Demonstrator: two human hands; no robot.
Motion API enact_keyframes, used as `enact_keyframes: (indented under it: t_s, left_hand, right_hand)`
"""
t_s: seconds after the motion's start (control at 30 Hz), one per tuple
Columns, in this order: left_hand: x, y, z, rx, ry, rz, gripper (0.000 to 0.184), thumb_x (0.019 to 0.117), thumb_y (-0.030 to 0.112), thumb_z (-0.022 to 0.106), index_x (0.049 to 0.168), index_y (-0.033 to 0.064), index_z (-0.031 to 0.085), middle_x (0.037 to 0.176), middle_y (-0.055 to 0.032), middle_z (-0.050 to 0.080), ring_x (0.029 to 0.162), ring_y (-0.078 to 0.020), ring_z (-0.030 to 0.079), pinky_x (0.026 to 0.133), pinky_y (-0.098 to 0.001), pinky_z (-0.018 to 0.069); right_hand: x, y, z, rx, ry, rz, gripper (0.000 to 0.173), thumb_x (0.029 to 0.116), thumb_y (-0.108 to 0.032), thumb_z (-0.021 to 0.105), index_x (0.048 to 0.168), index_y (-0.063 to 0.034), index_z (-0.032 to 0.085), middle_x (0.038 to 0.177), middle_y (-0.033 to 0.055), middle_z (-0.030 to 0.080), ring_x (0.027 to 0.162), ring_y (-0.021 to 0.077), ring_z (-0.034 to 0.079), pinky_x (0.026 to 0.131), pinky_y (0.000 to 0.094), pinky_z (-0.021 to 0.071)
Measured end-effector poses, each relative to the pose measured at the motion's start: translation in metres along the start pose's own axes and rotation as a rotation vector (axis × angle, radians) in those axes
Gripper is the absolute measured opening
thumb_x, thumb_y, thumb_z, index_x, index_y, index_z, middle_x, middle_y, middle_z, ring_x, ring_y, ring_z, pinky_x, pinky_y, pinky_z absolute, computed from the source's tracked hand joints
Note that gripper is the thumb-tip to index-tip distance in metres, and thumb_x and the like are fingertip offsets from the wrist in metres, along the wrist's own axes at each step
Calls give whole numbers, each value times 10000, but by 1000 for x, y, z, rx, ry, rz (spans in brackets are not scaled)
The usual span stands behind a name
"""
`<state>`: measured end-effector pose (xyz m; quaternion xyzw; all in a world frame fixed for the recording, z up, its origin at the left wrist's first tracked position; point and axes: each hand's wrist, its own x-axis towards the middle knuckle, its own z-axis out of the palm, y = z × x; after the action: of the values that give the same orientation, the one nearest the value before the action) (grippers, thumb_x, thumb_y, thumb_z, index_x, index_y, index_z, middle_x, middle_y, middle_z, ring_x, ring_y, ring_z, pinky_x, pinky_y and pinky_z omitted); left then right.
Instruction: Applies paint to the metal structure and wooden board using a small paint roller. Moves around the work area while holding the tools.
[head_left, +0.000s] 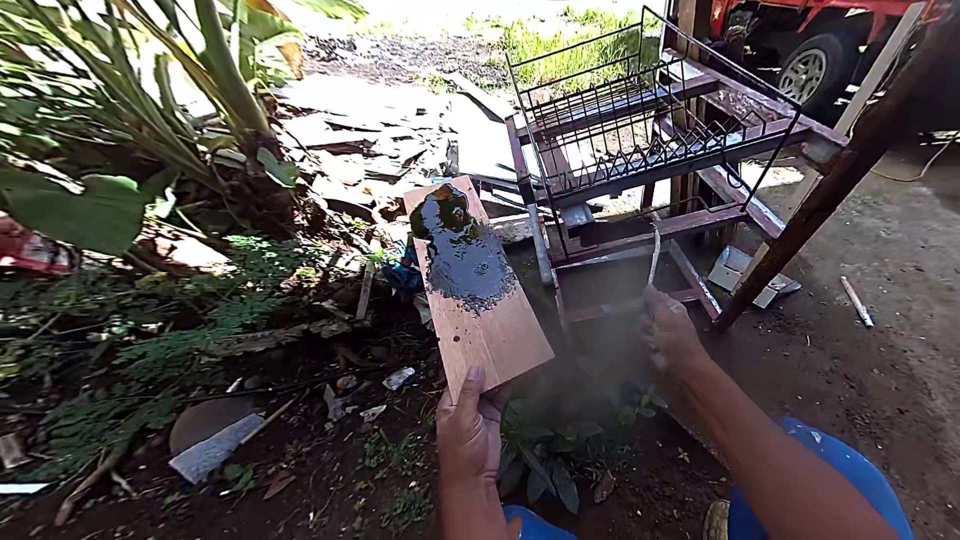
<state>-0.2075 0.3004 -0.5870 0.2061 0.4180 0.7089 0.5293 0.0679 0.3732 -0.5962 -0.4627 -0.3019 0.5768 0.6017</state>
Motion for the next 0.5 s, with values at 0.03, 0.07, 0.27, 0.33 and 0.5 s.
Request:
enact_keyframes:
  t_s: [0.03, 0.07, 0.27, 0.33, 0.5]
  left_hand:
    - [0, 0, 0, 5, 2, -2, 218, 1080, 94, 447, 1238, -27, 537, 972, -176, 718, 813, -238, 747, 735, -381, 647]
    - [-1, -1, 0, 7, 2, -3, 218, 1080, 94, 448, 1237, -27, 538, 972, -177, 718, 812, -237, 746, 735, -379, 646]
    - [-3, 1, 0, 7, 12, -2, 225, 1082, 98, 451, 1240, -36, 539, 984, -185, 718, 819, -248, 748, 732, -388, 647]
    - [-3, 0, -2, 2, 14, 3, 225, 1083, 102, 448, 1238, -33, 540, 986, -182, 718, 824, -247, 748, 738, -387, 647]
    - [-5, -1, 0, 3, 8, 2, 221, 1079, 97, 454, 1233, -36, 542, 982, -189, 714, 822, -249, 745, 745, -389, 646]
  right_hand:
    - [2, 0, 1, -51, 15, 23, 427, 1135, -334, 366, 810, -103, 518, 501, -44, 317, 375, 50, 284, 373, 190, 278]
    - [3, 0, 0, -90, 30, 33, 425, 1132, -341, 381, 813, -102, 528, 503, -41, 322, 378, 53, 285, 375, 195, 276]
    - [-20, -6, 1, -99, 48, 29, 435, 1140, -302, 342, 809, -83, 520, 497, -46, 318, 375, 48, 287, 371, 193, 280]
    - [-19, -3, 8, -80, 44, 25, 430, 1142, -297, 340, 814, -84, 519, 496, -45, 317, 372, 47, 288, 368, 189, 280]
    - [-17, 16, 6, -165, 50, 38, 420, 1133, -306, 384, 825, -68, 542, 503, -40, 334, 386, 53, 294, 382, 204, 276]
